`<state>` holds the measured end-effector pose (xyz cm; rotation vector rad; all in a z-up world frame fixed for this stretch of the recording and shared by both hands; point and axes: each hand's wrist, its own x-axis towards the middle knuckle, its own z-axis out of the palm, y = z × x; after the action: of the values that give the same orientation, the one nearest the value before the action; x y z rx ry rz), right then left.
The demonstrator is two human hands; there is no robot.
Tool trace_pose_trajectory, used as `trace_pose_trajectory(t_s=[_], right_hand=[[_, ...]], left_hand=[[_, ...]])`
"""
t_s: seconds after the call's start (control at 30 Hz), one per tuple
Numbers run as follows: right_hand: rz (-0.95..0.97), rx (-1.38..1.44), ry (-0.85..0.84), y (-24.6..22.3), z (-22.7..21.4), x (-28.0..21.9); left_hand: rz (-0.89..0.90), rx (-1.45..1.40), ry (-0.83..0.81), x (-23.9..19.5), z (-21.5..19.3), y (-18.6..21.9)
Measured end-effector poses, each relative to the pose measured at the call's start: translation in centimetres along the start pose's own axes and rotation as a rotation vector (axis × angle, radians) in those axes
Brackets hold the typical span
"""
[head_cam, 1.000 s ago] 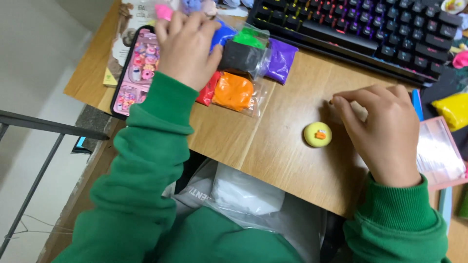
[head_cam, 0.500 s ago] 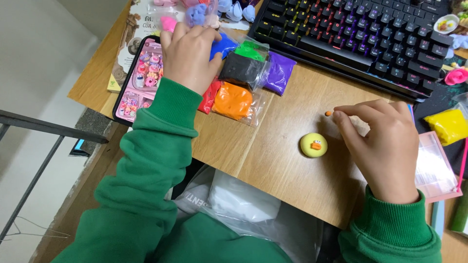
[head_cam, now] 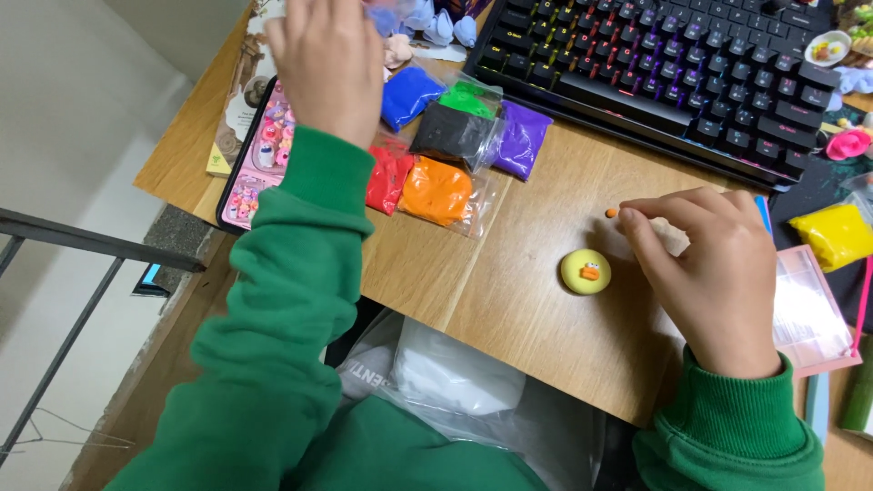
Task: The person shapes a small piece of orange clay into a beak and attaches it to a yellow clay sphere that already has eyes. They use a pink plastic tool to refine the beak's shape and then handle a small piece of white clay.
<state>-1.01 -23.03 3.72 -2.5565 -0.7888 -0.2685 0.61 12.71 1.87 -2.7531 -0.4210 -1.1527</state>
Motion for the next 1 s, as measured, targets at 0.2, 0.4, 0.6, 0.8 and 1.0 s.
trace_pose_trajectory(t_s=[0.2, 0.4, 0.6, 0.8, 1.0], right_hand=[[-0.058, 0.199, 0.069, -0.8, -0.7, 0.2], [0.168, 0.769, -0.113, -0.9, -1.4, 0.2], [0.148, 0.779, -0.019, -0.9, -2.3, 0.1], [0.236, 0.858, 0.01, -0.6, -1.6, 0.0], [0.226, 0.745, -0.092, -0.9, -1.4, 0.8]], left_hand=[[-0.027, -1.043, -0.001, -0.2, -7.7, 5.1], [0.018, -1.543, -0.655, -1.6, -9.1, 12.3], [0.103, -1.603, -0.698, -1.2, -8.6, 14.5], [-0.002, -1.583, -0.961, -2.3, -7.2, 14.6], [0.0, -1.499, -0.861, -2.6, -7.1, 14.0]])
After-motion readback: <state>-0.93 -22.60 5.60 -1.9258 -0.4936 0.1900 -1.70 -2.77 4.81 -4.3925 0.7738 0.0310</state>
